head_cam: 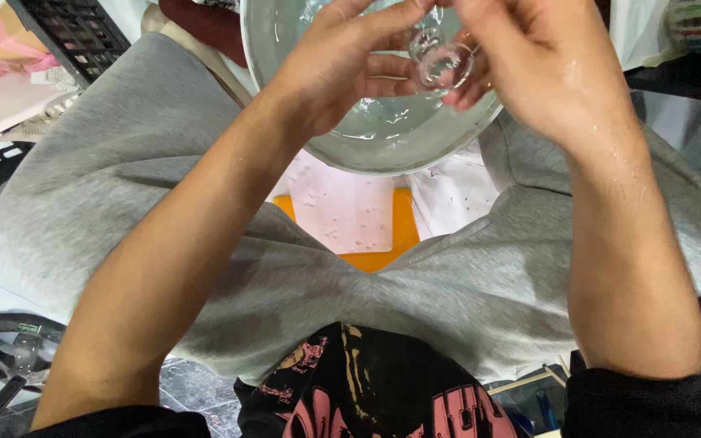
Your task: The person washes multiple small glass cups and mugs by hand in a white bucket of water placed on their lap. They rinse each item individually, then place the cleaned pieces on a nearby shelf.
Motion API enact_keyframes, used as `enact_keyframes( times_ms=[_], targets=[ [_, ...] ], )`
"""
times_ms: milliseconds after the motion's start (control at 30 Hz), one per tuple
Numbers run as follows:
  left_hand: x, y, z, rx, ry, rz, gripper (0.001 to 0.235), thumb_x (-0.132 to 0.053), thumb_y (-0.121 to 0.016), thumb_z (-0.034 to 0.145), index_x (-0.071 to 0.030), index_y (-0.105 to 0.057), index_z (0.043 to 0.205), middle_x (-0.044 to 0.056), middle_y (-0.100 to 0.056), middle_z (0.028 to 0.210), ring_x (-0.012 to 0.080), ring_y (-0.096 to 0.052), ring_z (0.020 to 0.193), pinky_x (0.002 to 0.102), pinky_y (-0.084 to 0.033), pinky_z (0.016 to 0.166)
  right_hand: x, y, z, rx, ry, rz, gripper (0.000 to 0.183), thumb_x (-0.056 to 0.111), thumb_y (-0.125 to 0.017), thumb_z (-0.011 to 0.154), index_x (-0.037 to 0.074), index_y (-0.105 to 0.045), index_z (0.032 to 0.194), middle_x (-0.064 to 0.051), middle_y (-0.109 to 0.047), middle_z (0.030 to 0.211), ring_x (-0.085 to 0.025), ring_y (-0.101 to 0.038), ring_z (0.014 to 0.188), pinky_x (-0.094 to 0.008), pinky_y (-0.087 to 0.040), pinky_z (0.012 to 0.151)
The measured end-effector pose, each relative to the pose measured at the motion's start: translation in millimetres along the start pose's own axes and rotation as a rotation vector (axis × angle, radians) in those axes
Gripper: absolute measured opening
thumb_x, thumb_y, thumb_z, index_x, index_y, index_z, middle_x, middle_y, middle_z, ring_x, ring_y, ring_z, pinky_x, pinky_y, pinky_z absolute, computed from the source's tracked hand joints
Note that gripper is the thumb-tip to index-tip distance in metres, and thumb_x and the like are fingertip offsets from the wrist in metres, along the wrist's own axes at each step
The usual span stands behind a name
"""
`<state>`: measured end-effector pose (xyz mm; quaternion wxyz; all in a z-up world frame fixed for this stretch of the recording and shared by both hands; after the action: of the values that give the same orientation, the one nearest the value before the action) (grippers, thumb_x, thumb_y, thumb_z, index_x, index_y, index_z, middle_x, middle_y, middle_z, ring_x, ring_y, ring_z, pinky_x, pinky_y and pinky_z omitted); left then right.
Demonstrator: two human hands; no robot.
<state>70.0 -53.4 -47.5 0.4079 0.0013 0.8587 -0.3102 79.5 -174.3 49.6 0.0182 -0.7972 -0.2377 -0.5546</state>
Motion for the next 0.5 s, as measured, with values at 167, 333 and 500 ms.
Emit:
enact_keyframes(
  times_ms=[167, 333, 500],
  targets=[
    [8, 13, 5, -0.057, -0.036, -0.112, 0.043, -0.038, -0.068, 0.097, -0.002, -0.064, 0.121, 0.011, -0.071, 0.111, 0.0237, -0.071, 0.102, 0.04, -0.062, 0.091, -5, 4, 1, -0.006, 0.049, 0.075, 0.027, 0.025, -0.049, 0.115, 0.0, -0.061, 0.116, -0.007, -0.069, 0.092, -0.015, -0.074, 0.079, -0.026, -0.062, 0.067],
    [11, 22, 7, -0.091, -0.027, -0.192, 0.035, -0.033, -0.064, 0.099, -0.002, -0.067, 0.114, 0.012, -0.073, 0.111, 0.0215, -0.072, 0.103, 0.038, -0.062, 0.09, 20, -7, -10, -0.082, 0.368, -0.336, 0.036, 0.022, -0.084, 0.105, -0.006, -0.062, 0.112, -0.009, -0.062, 0.094, -0.015, -0.064, 0.083, -0.027, -0.052, 0.066],
    [15, 15, 6, -0.077, 0.004, -0.146, 0.044, -0.038, -0.058, 0.101, -0.002, -0.061, 0.127, 0.016, -0.072, 0.123, 0.0211, -0.072, 0.101, 0.039, -0.062, 0.089, 6, 12, -10, -0.24, 0.37, -0.455, 0.016, 0.009, -0.075, 0.108, -0.005, -0.068, 0.104, -0.002, -0.063, 0.087, -0.009, -0.059, 0.081, -0.026, -0.047, 0.069]
  ],
)
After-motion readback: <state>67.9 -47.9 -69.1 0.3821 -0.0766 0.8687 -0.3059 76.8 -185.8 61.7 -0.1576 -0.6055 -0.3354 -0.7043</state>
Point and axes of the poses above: each hand's wrist, its own z-axis towards the middle knuckle, its own y-axis out of the back of the hand, x = y × z, the point moved 10 cm from there along z, towards the middle knuckle
